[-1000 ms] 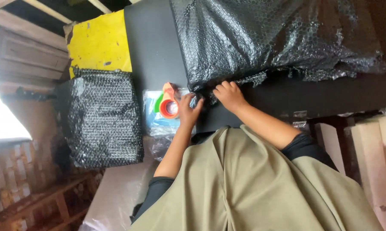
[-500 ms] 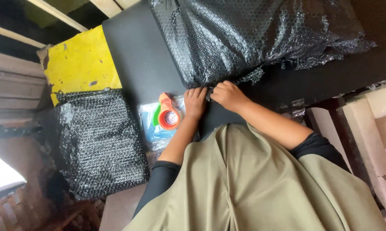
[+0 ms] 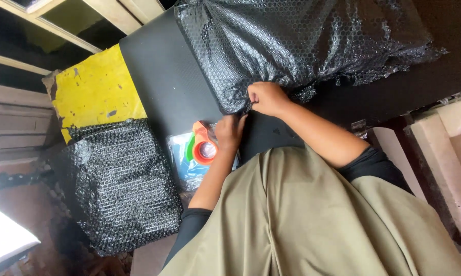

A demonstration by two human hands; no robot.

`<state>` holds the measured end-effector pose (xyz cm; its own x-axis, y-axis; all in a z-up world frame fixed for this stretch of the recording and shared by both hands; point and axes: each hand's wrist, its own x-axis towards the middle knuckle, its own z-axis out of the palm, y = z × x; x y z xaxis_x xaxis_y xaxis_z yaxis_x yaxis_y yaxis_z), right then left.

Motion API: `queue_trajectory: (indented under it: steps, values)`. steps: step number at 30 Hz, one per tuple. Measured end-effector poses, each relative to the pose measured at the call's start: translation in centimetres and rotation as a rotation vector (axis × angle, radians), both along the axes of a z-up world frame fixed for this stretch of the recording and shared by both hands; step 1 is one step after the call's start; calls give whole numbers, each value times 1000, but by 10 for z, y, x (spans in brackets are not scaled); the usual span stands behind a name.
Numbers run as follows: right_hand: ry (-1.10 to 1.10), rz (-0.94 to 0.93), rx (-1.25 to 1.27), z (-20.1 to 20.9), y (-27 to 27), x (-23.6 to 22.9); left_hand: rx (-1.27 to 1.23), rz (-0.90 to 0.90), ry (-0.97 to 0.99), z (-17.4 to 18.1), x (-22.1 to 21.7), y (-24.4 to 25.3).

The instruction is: Wrapping a large object in black bubble wrap and securing it with adhesive tape using a dispenser.

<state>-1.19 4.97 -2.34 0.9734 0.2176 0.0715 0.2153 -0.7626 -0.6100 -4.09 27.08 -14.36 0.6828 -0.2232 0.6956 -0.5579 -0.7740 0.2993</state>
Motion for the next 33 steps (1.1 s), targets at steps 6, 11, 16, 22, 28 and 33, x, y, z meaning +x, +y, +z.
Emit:
queue_trajectory:
  steps: [6, 11, 16, 22, 28, 33]
  values:
    - [297, -137, -138, 0, 7, 28, -202, -218, 212, 107, 20, -11]
    - [326, -44, 66, 10, -9, 28, -252, -172, 374, 92, 36, -9]
    - [296, -165, 937, 60, -90, -36, -260, -180, 466, 87, 43, -4]
    - [142, -1007, 1079, 40, -229, -179, -324, -407, 508, 89, 57, -5]
    - [314, -1520, 1195, -118, -276, -318, -328, -356, 597, 79, 63, -3]
    - [509, -1316, 1751, -138, -218, -323, -325, -311, 655, 73, 62, 1]
